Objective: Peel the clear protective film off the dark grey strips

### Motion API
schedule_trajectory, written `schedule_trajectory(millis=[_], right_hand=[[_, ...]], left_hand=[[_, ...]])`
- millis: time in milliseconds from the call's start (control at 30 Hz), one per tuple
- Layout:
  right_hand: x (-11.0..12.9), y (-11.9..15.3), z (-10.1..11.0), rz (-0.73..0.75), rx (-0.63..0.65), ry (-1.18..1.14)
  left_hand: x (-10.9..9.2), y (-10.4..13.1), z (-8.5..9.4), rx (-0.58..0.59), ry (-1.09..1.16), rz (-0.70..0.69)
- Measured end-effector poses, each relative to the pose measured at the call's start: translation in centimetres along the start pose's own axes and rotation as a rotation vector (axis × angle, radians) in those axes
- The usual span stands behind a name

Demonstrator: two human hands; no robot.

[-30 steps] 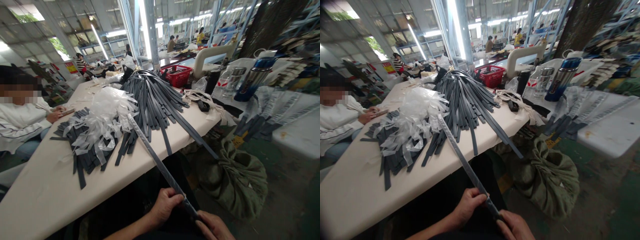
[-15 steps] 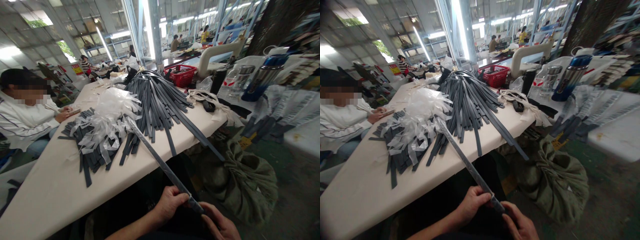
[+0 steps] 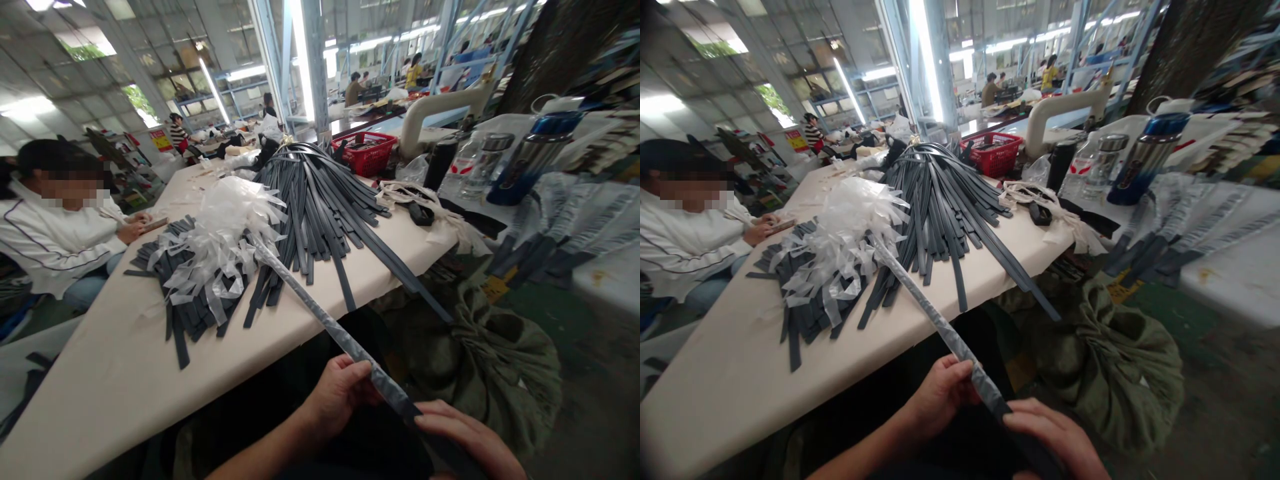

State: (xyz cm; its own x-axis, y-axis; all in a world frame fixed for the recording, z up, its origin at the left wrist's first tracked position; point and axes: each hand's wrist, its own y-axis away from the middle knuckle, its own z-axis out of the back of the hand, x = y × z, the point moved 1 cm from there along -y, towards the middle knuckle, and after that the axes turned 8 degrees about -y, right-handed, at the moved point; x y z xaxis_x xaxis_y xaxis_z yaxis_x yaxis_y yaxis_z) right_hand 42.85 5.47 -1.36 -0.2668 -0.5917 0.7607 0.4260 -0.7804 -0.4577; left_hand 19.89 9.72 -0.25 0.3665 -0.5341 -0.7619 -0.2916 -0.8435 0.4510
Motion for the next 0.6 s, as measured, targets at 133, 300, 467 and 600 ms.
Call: schedule_trajectory(millis=[133, 300, 467, 600], right_hand=[[1.5, -2.9, -0.6, 0.025, -0.010, 0.000], [1.8, -5.6, -2.3, 0.169, 0.058, -0.193], [1.9, -5.5, -2.4, 0.055, 0.084, -0.491], [0.8, -3.1, -2.7, -0.151, 0.159, -0.622]], left_hand=[[-1.0, 0.4, -0.3, 0.011, 0.051, -0.001], [-1.6, 0.9, 0.0, 0.070, -0.034, -0.075], [-6.6, 0.9, 3.1, -0.161, 0.105, -0.281], [-13.8, 1.0, 6.5, -0.495, 0.247, -0.526]])
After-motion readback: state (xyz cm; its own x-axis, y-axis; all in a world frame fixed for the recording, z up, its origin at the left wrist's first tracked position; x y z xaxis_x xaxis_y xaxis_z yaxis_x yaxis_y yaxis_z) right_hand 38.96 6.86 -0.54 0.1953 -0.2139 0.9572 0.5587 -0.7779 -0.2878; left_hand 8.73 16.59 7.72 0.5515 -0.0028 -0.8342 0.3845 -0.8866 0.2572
